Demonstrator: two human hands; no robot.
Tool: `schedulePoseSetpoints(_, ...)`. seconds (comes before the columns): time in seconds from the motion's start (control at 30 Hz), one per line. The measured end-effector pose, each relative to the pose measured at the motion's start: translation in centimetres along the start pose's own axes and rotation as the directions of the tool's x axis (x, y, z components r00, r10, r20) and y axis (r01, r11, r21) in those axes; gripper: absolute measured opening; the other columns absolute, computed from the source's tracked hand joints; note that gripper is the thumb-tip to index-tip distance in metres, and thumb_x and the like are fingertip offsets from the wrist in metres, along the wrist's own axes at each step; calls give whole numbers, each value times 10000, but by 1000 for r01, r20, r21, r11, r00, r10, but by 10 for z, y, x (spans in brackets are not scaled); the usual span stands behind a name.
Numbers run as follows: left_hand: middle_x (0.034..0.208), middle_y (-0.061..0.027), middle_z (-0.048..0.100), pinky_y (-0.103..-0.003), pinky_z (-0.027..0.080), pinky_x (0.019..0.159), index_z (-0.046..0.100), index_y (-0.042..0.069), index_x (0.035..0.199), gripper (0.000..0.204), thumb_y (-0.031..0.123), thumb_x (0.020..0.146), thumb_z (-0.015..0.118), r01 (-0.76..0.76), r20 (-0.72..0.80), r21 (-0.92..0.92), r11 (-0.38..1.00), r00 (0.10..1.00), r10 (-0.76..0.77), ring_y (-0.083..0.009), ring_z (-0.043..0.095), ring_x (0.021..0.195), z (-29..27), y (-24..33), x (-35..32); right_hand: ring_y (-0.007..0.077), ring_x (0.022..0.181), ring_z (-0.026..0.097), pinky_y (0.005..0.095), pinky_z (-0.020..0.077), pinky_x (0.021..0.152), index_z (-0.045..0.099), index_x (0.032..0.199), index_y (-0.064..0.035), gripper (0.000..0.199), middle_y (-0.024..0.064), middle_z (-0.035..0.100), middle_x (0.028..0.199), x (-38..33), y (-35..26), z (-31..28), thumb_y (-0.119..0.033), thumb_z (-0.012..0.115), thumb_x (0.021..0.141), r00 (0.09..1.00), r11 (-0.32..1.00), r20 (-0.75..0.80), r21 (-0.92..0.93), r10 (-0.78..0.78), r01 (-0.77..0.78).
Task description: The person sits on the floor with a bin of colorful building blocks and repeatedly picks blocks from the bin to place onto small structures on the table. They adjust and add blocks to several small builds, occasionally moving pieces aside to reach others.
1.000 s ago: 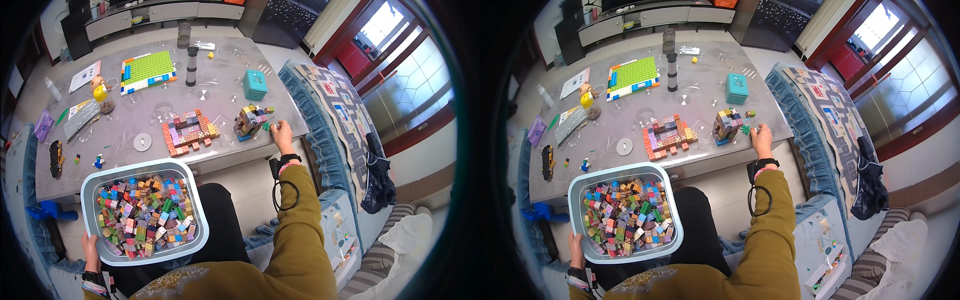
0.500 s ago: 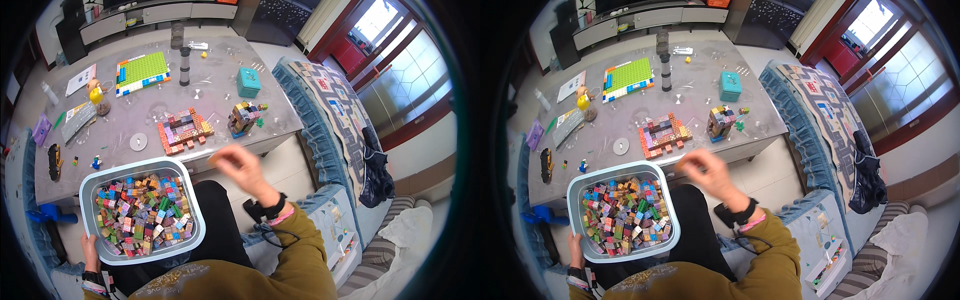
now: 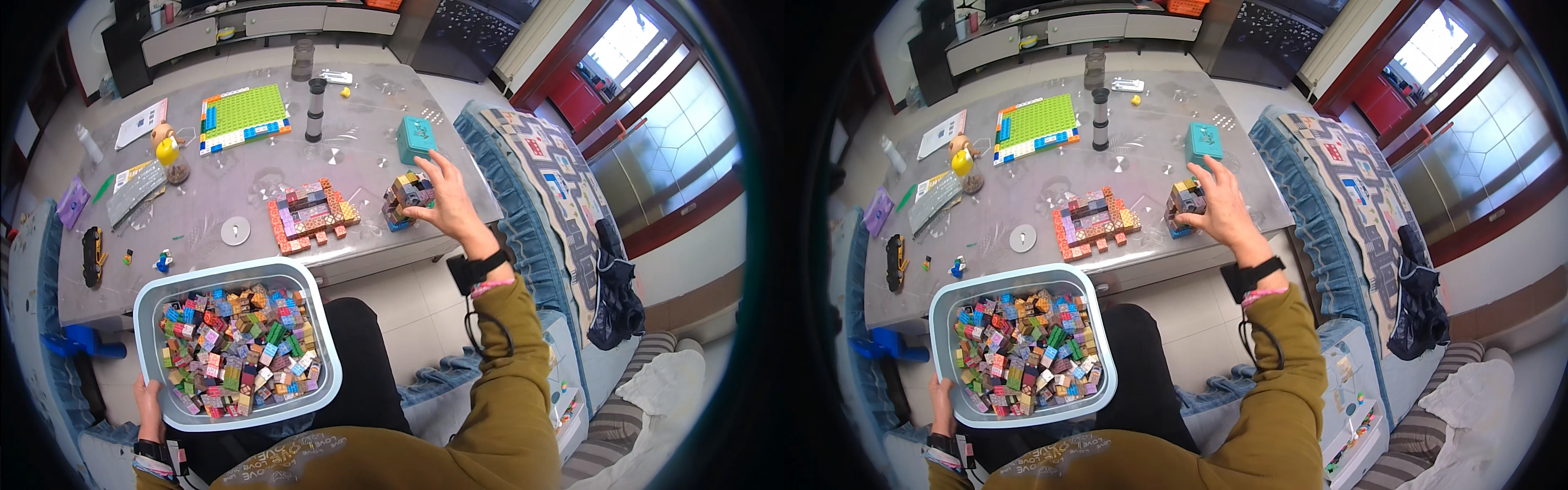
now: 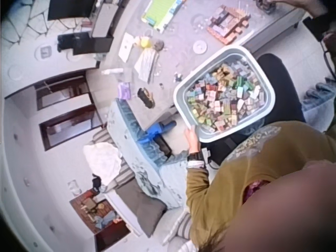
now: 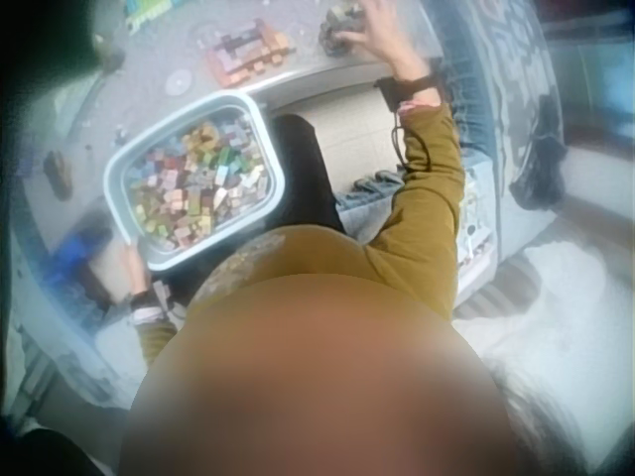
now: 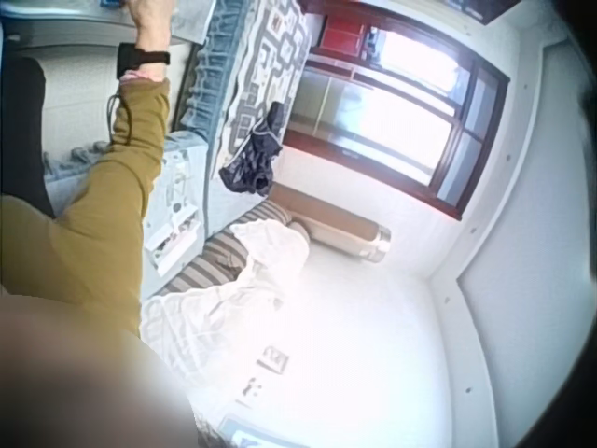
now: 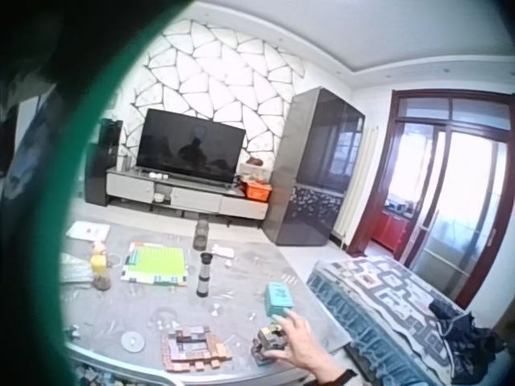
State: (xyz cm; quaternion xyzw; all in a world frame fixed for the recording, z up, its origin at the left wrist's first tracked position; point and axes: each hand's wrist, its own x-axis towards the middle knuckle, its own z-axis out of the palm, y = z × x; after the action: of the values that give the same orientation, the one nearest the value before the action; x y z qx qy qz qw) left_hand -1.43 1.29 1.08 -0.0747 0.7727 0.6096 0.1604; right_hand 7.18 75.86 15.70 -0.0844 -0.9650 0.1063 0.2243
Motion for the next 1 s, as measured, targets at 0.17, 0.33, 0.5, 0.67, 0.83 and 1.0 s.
schedulePoseSetpoints(0.17,955,4,672,-256,482,724,696,-27,1168,327,86,897,553,24,12,20,1000,1000,-24,-92,590,813,0,3,0,460,1501,385,541,446,1191,498,1568,-231,1078,204,359,1667,28,15,1,-439,1002,638,932,995,348,-61,97,-80)
schedulePoseSetpoints(0.33,959,-3,671,-258,479,722,693,-34,1173,334,93,896,556,37,12,34,999,999,-37,-97,587,811,-2,5,-1,461,1437,461,535,479,1150,560,1510,-215,913,214,439,1582,31,12,27,-502,920,722,902,977,374,-82,213,-197)
schedulePoseSetpoints(0.5,972,-10,670,-261,482,728,688,-36,1174,338,98,895,554,16,-9,50,999,1000,-16,-105,589,817,-2,0,-2,455,1269,581,507,513,1085,630,1380,-158,666,211,564,1365,29,20,41,-371,863,793,929,978,310,-27,203,-205)
schedulePoseSetpoints(0.67,965,-12,667,-264,484,730,684,-31,1174,331,99,898,555,20,-14,48,999,1000,-19,-109,591,815,-2,-1,-3,443,1158,635,478,544,1019,619,1336,-120,581,219,593,1266,33,27,45,-278,835,820,938,981,297,20,177,-191)
schedulePoseSetpoints(0.83,958,-20,661,-277,510,725,666,-11,1209,366,113,896,522,33,-1,30,999,999,-33,-117,604,800,-1,-3,-1,469,1114,642,495,548,981,627,1291,-98,534,230,608,1223,45,11,23,-243,825,817,982,986,149,97,120,-135)
schedulePoseSetpoints(1.0,974,-23,676,-268,523,732,665,-7,1239,387,108,900,519,28,17,18,999,999,-29,-111,617,802,0,-3,-1,423,1127,627,469,530,998,625,1275,-72,509,216,614,1212,49,-56,1,-190,820,820,987,963,96,247,-132,105)
